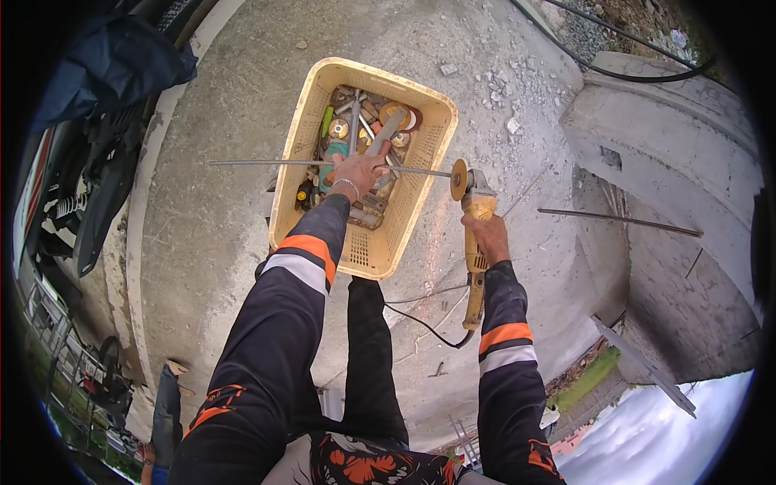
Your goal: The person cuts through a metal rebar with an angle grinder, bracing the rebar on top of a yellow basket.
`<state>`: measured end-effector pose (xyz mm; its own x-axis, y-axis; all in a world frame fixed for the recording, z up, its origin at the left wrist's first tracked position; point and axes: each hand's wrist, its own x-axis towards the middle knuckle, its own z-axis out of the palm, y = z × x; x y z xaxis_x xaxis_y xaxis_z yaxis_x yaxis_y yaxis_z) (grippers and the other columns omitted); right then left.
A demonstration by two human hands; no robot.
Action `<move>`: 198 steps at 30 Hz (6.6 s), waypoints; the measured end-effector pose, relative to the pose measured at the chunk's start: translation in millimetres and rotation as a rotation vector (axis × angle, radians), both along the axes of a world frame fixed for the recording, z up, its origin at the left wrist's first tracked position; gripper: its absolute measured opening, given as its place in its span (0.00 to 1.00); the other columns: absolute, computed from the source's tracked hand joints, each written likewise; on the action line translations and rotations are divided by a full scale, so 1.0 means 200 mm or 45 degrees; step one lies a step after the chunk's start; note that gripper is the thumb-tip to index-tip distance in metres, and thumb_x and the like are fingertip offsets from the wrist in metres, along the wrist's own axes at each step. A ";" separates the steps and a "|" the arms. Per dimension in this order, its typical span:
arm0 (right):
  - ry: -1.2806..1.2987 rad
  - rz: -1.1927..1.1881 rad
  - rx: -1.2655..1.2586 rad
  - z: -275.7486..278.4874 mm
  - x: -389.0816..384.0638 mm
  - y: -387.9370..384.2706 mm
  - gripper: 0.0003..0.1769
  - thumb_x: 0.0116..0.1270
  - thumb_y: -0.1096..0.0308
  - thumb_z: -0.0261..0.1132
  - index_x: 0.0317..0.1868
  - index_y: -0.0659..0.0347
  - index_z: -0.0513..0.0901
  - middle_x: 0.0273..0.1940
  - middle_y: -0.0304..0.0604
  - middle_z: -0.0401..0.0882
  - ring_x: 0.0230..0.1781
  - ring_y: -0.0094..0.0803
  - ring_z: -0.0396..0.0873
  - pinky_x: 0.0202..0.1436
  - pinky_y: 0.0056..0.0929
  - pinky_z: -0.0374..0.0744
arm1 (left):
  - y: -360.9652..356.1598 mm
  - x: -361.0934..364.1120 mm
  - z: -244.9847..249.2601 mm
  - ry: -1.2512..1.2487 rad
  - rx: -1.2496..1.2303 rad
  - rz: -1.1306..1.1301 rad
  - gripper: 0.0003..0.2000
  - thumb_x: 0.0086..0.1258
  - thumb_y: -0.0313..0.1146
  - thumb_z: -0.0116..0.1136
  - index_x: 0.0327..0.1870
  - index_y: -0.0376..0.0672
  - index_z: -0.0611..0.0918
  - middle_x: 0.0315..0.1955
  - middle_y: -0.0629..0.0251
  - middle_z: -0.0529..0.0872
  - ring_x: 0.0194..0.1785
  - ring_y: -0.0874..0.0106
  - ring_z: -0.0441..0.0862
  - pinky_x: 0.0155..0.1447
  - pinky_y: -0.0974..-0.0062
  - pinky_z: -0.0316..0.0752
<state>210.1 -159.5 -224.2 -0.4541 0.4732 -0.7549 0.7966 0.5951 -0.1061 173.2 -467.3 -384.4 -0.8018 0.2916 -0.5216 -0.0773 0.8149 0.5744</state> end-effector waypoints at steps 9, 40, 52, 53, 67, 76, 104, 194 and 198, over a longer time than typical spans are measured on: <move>0.002 0.009 0.009 -0.09 0.08 0.06 0.32 0.51 0.47 0.77 0.43 0.72 0.89 0.40 0.57 0.91 0.42 0.50 0.90 0.48 0.44 0.84 | 0.00 -0.01 0.01 0.016 -0.006 -0.001 0.15 0.79 0.56 0.56 0.53 0.62 0.89 0.45 0.69 0.93 0.55 0.63 0.85 0.55 0.52 0.57; -0.039 0.007 0.070 -0.01 -0.01 -0.02 0.35 0.50 0.46 0.78 0.45 0.74 0.88 0.43 0.61 0.91 0.44 0.53 0.91 0.48 0.44 0.85 | 0.01 0.00 -0.01 0.023 -0.030 0.005 0.15 0.79 0.56 0.57 0.52 0.62 0.89 0.45 0.70 0.93 0.55 0.64 0.85 0.55 0.52 0.56; -0.071 0.040 0.107 0.03 0.05 -0.05 0.36 0.51 0.47 0.78 0.47 0.74 0.89 0.43 0.62 0.91 0.45 0.53 0.91 0.50 0.45 0.85 | 0.00 0.00 -0.03 -0.006 -0.039 -0.013 0.16 0.78 0.57 0.58 0.57 0.64 0.88 0.48 0.69 0.93 0.56 0.63 0.85 0.56 0.52 0.58; -0.078 0.039 0.113 0.02 0.05 -0.05 0.36 0.51 0.47 0.78 0.48 0.74 0.88 0.44 0.62 0.91 0.45 0.53 0.91 0.51 0.45 0.85 | 0.00 0.00 -0.03 -0.008 -0.043 -0.012 0.16 0.78 0.56 0.58 0.57 0.64 0.89 0.48 0.69 0.93 0.56 0.63 0.85 0.56 0.52 0.58; -0.013 0.024 0.083 -0.01 0.08 -0.03 0.28 0.54 0.50 0.76 0.43 0.68 0.89 0.37 0.48 0.89 0.36 0.39 0.87 0.42 0.38 0.82 | 0.00 0.01 -0.03 0.028 0.016 0.042 0.15 0.77 0.55 0.60 0.56 0.63 0.90 0.48 0.69 0.93 0.57 0.62 0.84 0.56 0.51 0.59; 0.038 0.053 0.104 -0.08 0.08 0.01 0.29 0.52 0.49 0.77 0.42 0.69 0.89 0.36 0.49 0.90 0.35 0.41 0.88 0.41 0.39 0.83 | 0.00 0.00 -0.01 -0.009 -0.028 0.007 0.16 0.78 0.57 0.58 0.55 0.63 0.89 0.46 0.68 0.93 0.55 0.62 0.85 0.55 0.52 0.58; 0.169 -0.267 -0.199 0.03 0.42 0.10 0.19 0.62 0.58 0.74 0.45 0.66 0.87 0.35 0.38 0.85 0.32 0.29 0.81 0.37 0.33 0.79 | -0.34 -0.05 0.00 -0.173 0.058 -0.244 0.18 0.86 0.50 0.48 0.48 0.47 0.85 0.43 0.52 0.89 0.50 0.48 0.86 0.54 0.49 0.78; 0.054 -0.034 0.025 0.05 0.10 0.03 0.32 0.51 0.47 0.75 0.44 0.70 0.89 0.39 0.56 0.91 0.41 0.49 0.90 0.47 0.43 0.85 | 0.13 -0.01 0.04 -0.015 -0.070 -0.151 0.18 0.81 0.59 0.52 0.46 0.59 0.88 0.42 0.69 0.91 0.52 0.64 0.85 0.55 0.54 0.62; 0.033 -0.053 0.009 0.07 0.08 0.02 0.32 0.51 0.47 0.75 0.45 0.70 0.89 0.39 0.57 0.91 0.42 0.50 0.91 0.48 0.43 0.85 | 0.13 -0.03 0.08 -0.093 -0.078 -0.178 0.17 0.81 0.57 0.52 0.49 0.57 0.86 0.44 0.68 0.91 0.54 0.61 0.84 0.56 0.52 0.62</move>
<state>227.1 -155.5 -209.3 -0.4532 0.4975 -0.7396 0.8177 0.5624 -0.1227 167.8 -442.1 -369.0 -0.7150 0.3634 -0.5973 -0.0008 0.8539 0.5205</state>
